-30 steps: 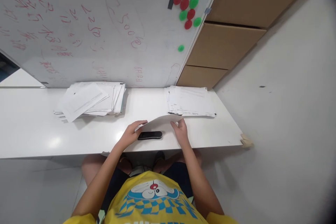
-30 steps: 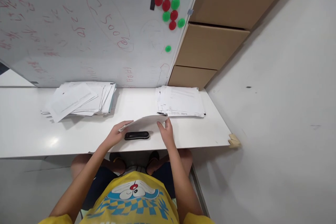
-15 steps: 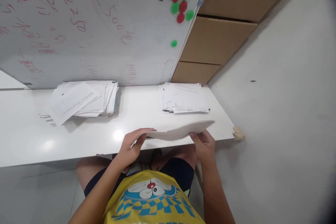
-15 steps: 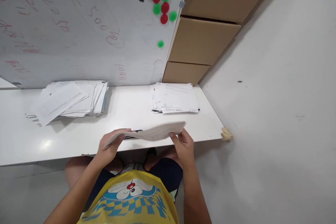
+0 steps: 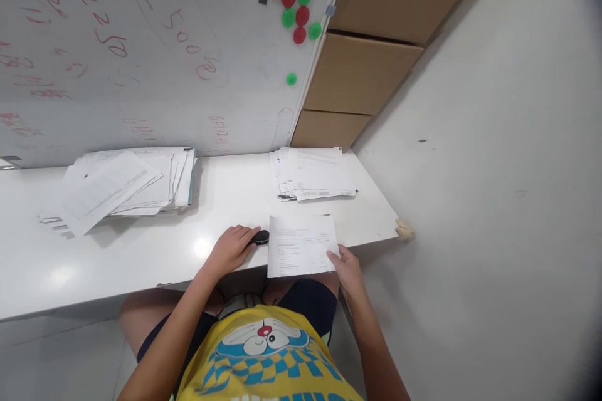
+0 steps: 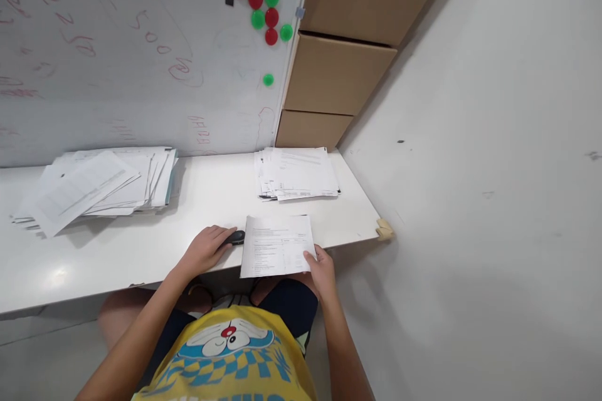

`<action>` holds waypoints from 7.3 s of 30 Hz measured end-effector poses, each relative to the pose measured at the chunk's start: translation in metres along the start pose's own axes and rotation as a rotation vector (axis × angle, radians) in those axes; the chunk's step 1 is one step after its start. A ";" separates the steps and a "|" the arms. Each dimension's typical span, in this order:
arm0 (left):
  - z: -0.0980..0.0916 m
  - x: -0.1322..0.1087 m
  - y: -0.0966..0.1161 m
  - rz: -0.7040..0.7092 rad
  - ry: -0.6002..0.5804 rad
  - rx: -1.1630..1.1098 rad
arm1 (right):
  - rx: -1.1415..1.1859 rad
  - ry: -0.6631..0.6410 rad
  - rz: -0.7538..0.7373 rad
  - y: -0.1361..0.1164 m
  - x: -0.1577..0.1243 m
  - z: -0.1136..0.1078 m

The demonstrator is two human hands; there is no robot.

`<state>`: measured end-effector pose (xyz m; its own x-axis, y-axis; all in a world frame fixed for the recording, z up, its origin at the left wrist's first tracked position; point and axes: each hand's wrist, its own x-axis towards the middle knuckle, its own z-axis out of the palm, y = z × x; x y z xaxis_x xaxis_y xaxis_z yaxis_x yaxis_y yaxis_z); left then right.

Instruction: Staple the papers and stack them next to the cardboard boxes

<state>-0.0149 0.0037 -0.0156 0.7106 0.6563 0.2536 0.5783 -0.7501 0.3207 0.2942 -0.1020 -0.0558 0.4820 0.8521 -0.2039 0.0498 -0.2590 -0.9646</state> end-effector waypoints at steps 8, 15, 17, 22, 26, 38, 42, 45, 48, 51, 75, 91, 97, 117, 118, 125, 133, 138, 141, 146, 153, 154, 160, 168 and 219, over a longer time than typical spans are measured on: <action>0.009 -0.006 -0.001 0.049 0.085 0.028 | -0.237 0.057 -0.061 -0.024 -0.007 -0.012; 0.008 -0.005 -0.002 0.103 0.086 0.086 | -0.155 -0.026 -0.036 -0.043 -0.011 0.010; 0.008 -0.005 -0.001 0.110 0.091 0.119 | -0.123 -0.033 0.013 -0.042 -0.012 0.012; 0.014 -0.006 0.009 0.033 0.091 0.133 | -0.032 -0.062 0.108 -0.031 -0.014 0.008; 0.018 -0.005 0.015 0.013 0.082 0.160 | 0.010 -0.057 0.115 -0.028 -0.016 0.011; 0.018 -0.010 0.022 0.032 0.190 0.266 | 0.051 0.434 -0.168 -0.043 0.045 -0.067; -0.002 -0.016 0.001 -0.020 0.384 0.367 | -0.067 0.423 -0.227 -0.067 0.107 -0.067; -0.043 -0.029 -0.047 -0.270 0.618 0.534 | -0.235 0.344 -0.281 -0.083 0.152 -0.038; -0.087 -0.056 -0.108 -0.577 0.637 0.555 | -0.319 0.325 -0.341 -0.093 0.177 -0.010; -0.108 -0.090 -0.156 -0.620 0.483 0.489 | -0.502 0.393 -0.466 -0.102 0.174 0.001; -0.106 -0.162 -0.139 -0.520 0.752 0.639 | -0.316 -0.266 -0.552 -0.077 -0.010 0.125; -0.067 -0.115 -0.064 -0.645 0.768 0.451 | 0.152 -0.479 -0.105 -0.106 0.010 0.191; -0.121 -0.149 -0.148 -0.755 0.521 0.456 | 0.206 -0.362 -0.083 -0.087 0.033 0.162; -0.010 -0.029 -0.027 -0.209 0.233 0.156 | 0.396 -0.516 0.076 -0.075 0.032 0.160; -0.010 -0.029 -0.034 -0.182 0.201 0.143 | 0.360 -0.530 0.070 -0.073 0.037 0.161; -0.027 -0.033 -0.060 -0.215 0.127 -0.099 | 0.212 -0.384 -0.111 -0.081 0.060 0.168; -0.033 -0.005 -0.067 -0.409 0.588 -0.661 | 0.289 -0.294 -0.343 -0.081 0.054 0.153; -0.031 -0.004 -0.059 -0.412 0.593 -0.697 | 0.292 -0.222 -0.327 -0.058 0.035 0.152; -0.028 -0.007 -0.057 -0.448 0.580 -0.715 | 0.287 -0.175 -0.369 -0.056 0.032 0.149; -0.010 -0.009 -0.054 -0.519 0.573 -0.742 | 0.227 -0.130 -0.294 -0.053 0.032 0.147; 0.003 -0.009 -0.046 -0.570 0.612 -0.751 | 0.208 -0.107 -0.319 -0.051 0.031 0.138; 0.003 -0.009 -0.045 -0.576 0.608 -0.751 | 0.201 -0.104 -0.334 -0.050 0.032 0.136; -0.004 -0.006 -0.042 -0.602 0.592 -0.750 | 0.074 -0.115 -0.358 -0.047 0.036 0.128; -0.009 -0.009 -0.036 -0.628 0.579 -0.729 | -0.061 -0.112 -0.358 -0.058 0.033 0.115; -0.011 -0.002 -0.006 0.093 0.134 0.183 | -0.137 0.083 -0.074 -0.073 0.076 -0.039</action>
<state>-0.0244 0.0073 -0.0078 0.7114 0.5797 0.3973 0.5848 -0.8018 0.1228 0.3612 -0.0360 0.0059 0.5430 0.8320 -0.1134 0.2034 -0.2614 -0.9436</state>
